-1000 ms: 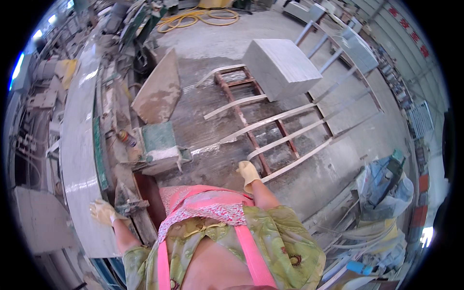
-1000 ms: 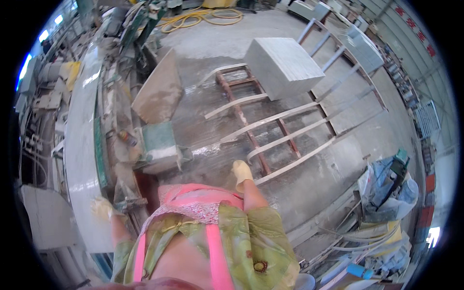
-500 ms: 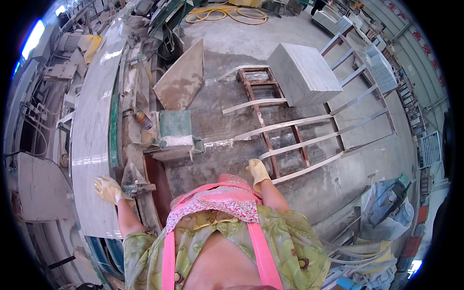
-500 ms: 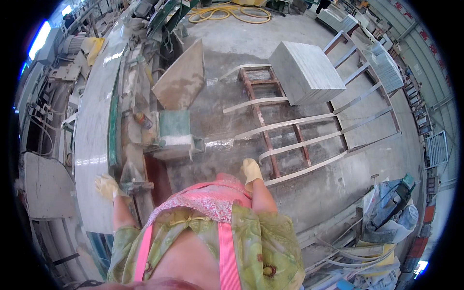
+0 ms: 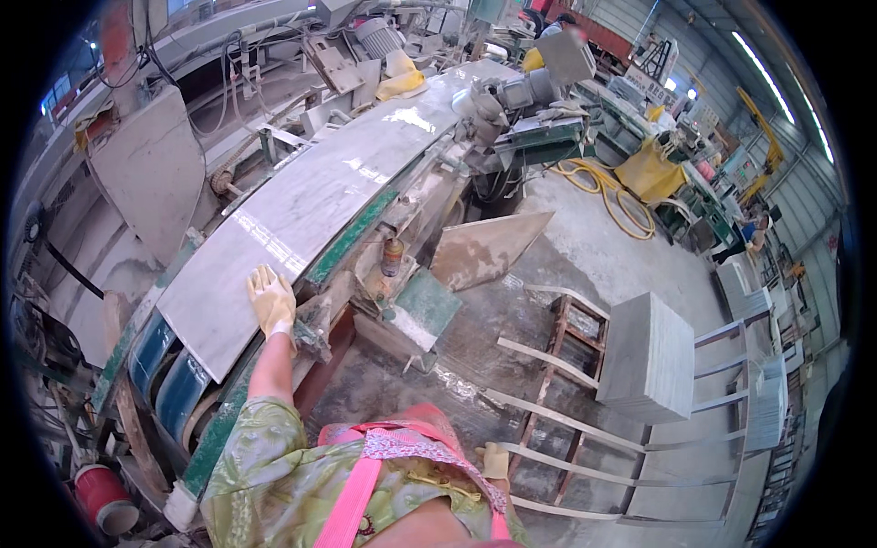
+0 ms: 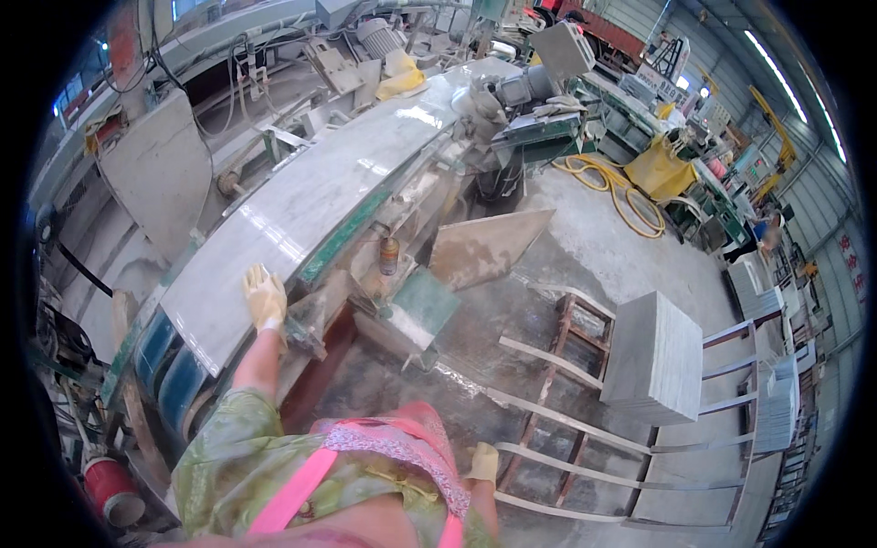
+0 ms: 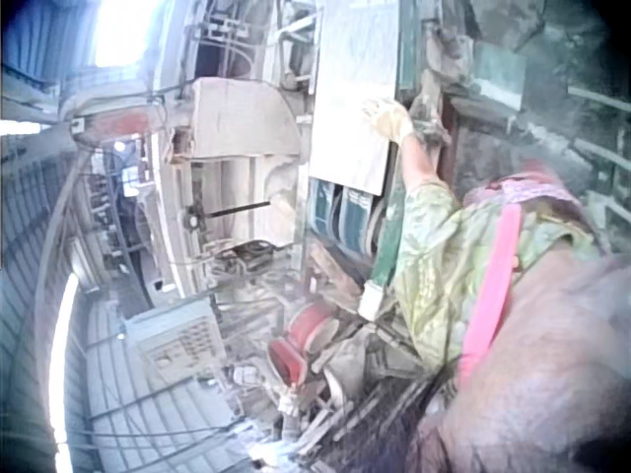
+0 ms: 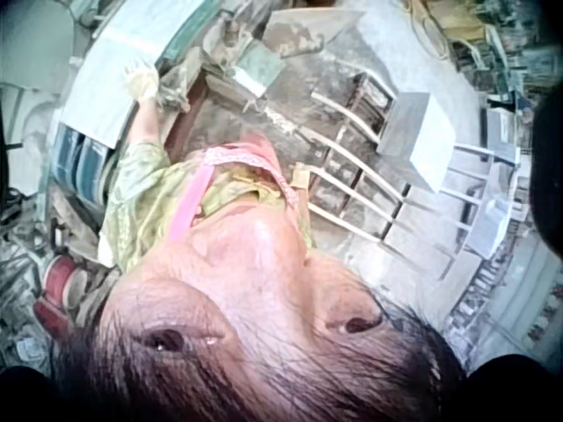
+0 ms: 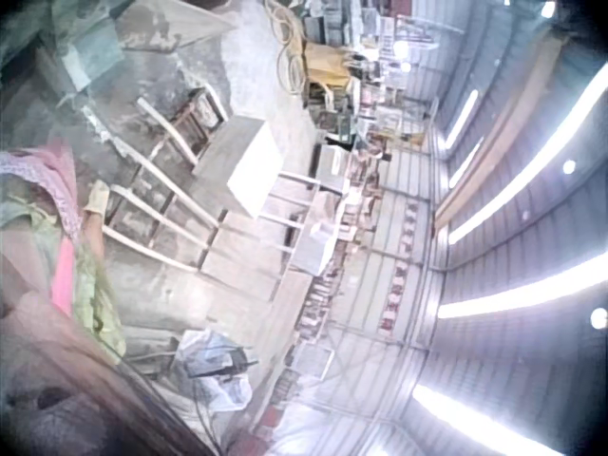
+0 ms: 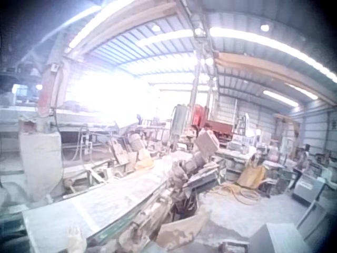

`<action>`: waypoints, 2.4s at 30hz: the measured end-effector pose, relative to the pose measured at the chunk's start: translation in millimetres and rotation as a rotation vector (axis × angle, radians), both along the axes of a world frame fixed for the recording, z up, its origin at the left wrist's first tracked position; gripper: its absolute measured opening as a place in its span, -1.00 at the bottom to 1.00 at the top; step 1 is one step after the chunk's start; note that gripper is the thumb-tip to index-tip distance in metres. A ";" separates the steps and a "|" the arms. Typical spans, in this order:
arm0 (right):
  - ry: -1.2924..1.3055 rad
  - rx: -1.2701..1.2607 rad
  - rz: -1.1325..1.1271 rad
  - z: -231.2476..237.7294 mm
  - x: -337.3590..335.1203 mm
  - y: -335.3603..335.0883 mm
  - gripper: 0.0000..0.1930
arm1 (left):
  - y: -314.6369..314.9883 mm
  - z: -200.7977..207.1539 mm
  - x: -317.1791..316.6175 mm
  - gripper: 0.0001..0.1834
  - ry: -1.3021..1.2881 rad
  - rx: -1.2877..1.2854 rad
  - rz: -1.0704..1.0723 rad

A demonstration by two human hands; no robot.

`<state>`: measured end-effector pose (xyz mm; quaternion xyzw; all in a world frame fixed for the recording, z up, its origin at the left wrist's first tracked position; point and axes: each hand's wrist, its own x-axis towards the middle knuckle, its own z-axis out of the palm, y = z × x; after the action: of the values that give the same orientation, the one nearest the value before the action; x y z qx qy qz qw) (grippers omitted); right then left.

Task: The person repeatedly picks up large rectangular tiles from a conveyor belt and stacks them on a metal rack. The person wears gloves and an apron while handling the tiles in a factory setting.

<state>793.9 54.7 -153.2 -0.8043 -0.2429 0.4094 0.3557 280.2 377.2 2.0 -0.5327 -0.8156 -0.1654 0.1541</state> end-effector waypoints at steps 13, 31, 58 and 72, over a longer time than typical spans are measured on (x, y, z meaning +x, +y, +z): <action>-0.025 0.072 0.030 23.3 -12.9 20.3 -0.60 | 0.4 9.4 5.9 -0.47 -0.007 -0.011 -0.013; -0.003 0.027 0.020 23.9 -12.4 9.0 -0.65 | 0.0 9.2 4.5 -0.44 -0.027 -0.052 -0.013; -0.047 0.024 0.048 12.2 -8.3 6.6 -0.61 | 1.0 2.8 1.9 -0.47 0.007 0.002 -0.020; 0.006 0.040 -0.019 0.7 -4.1 6.0 -0.61 | 1.7 -0.4 1.3 -0.48 0.020 0.018 -0.024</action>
<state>789.9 60.7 -152.6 -0.7980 -0.2420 0.4036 0.3764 281.5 378.9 1.6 -0.5428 -0.8059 -0.1691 0.1652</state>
